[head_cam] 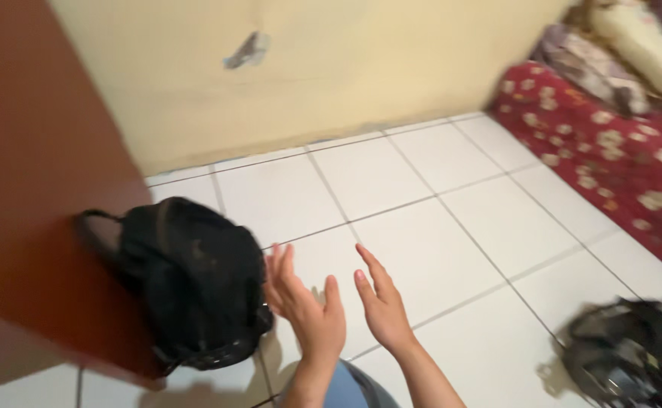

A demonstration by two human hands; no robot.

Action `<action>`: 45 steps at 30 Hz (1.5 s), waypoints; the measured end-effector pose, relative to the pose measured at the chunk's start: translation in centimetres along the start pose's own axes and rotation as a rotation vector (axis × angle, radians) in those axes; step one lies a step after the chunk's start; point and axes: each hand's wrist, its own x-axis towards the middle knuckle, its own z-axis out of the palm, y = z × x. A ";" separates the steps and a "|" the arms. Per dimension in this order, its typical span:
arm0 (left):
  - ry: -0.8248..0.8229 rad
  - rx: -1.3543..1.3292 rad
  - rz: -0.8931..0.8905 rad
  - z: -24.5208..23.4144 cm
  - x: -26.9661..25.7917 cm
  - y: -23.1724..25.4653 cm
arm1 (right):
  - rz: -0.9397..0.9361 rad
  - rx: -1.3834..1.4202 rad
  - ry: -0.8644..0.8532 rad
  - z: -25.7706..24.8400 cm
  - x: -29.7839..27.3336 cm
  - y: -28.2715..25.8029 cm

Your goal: The person sits on the floor and packs several handbags with daily essentials. They place items such as a snack packet, a notebook, a green box, a white packet, and a red packet into a black studded bag, a patterned shoulder bag, and a brown satchel, then close each bag.

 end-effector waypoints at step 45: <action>-1.227 -0.312 -0.172 37.3 -33.6 13.5 | 0.628 0.662 0.798 -37.8 -15.0 30.2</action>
